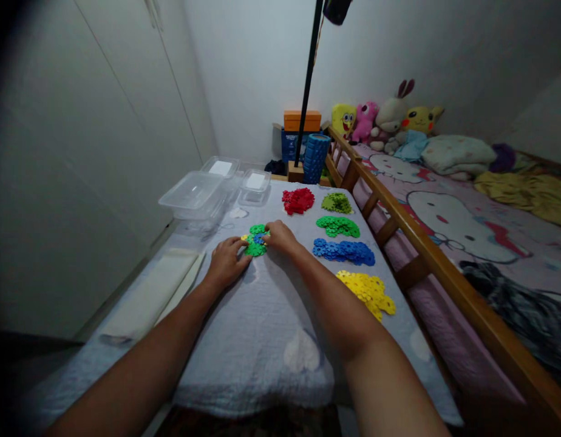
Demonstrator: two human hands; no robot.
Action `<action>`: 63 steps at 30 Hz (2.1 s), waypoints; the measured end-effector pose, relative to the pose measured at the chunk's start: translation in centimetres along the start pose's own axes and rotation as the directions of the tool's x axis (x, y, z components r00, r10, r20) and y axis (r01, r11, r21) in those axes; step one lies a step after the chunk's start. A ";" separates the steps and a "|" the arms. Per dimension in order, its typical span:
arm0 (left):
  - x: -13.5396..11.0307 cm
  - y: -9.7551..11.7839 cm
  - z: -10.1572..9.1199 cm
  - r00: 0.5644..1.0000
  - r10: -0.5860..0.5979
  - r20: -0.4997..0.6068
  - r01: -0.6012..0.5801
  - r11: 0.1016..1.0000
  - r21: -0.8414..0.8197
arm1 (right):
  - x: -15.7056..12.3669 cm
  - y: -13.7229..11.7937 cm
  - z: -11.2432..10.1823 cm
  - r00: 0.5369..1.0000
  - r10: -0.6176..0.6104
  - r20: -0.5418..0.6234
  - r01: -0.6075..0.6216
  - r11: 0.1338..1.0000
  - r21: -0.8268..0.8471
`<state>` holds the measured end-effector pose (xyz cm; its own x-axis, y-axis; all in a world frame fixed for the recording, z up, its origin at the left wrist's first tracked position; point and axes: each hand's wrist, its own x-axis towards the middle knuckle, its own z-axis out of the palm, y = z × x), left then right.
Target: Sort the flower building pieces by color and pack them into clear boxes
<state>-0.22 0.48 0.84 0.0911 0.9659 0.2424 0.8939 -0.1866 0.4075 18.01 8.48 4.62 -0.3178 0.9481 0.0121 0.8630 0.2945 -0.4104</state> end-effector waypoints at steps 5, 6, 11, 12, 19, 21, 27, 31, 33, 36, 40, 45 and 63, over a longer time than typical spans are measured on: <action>0.1 -0.1 0.0 1.000 -0.018 0.006 0.018 1.000 0.004 | 0.5 -0.3 1.5 0.999 0.023 -0.029 -0.023 1.000 -0.007; 0.2 -0.1 0.0 1.000 -0.019 0.009 0.019 1.000 0.005 | 0.5 -0.3 1.6 0.999 0.026 -0.036 -0.026 1.000 0.000; 0.2 -0.1 0.0 1.000 -0.009 0.021 0.009 1.000 0.010 | 0.2 0.2 1.5 0.994 0.056 -0.091 -0.049 0.996 0.071; 0.2 -0.1 0.0 1.000 -0.008 0.020 0.008 1.000 0.011 | 0.1 0.4 1.5 0.993 0.062 -0.100 -0.053 0.994 0.091; 0.2 -0.2 0.0 1.000 0.011 0.018 -0.011 1.000 0.015 | -0.4 1.4 1.2 0.986 0.103 -0.128 -0.066 0.961 0.270; 0.2 -0.2 0.0 1.000 0.007 0.022 -0.007 1.000 0.017 | -0.7 2.0 0.5 0.985 0.113 -0.133 -0.067 0.947 0.313; 0.2 -0.2 -0.1 0.999 0.016 0.029 -0.016 1.000 0.010 | -3.9 7.3 -5.1 0.967 0.186 -0.173 -0.081 0.872 0.482; 0.1 -0.3 -0.1 0.999 0.017 0.038 -0.018 1.000 0.010 | -7.6 12.0 -9.4 0.935 0.313 -0.168 -0.187 0.835 0.517; 0.1 -0.3 0.0 0.999 0.021 0.036 -0.021 1.000 0.008 | -9.3 14.0 -10.8 0.891 0.412 -0.192 -0.265 0.813 0.518; 0.1 -0.5 0.2 0.999 0.029 0.026 -0.029 1.000 0.006 | -11.4 16.1 -11.8 0.831 0.521 -0.193 -0.369 0.777 0.510; 0.1 -0.7 0.4 0.999 0.031 0.021 -0.031 1.000 0.003 | -12.8 17.2 -11.4 0.813 0.562 -0.154 -0.430 0.757 0.491; 0.1 -0.6 0.2 0.999 0.016 0.030 -0.016 1.000 -0.007 | -13.0 17.5 -10.1 0.802 0.545 -0.244 -0.470 0.828 0.305; 0.2 -0.3 -0.1 0.999 0.014 0.043 -0.014 1.000 0.001 | -4.7 2.3 -3.8 1.000 0.005 -0.019 -0.008 0.993 -0.116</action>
<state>-0.52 0.67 0.82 0.1224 0.9700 0.2098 0.8930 -0.1999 0.4033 22.95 5.17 7.09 -0.3055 0.9518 0.0275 0.9051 0.2993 -0.3022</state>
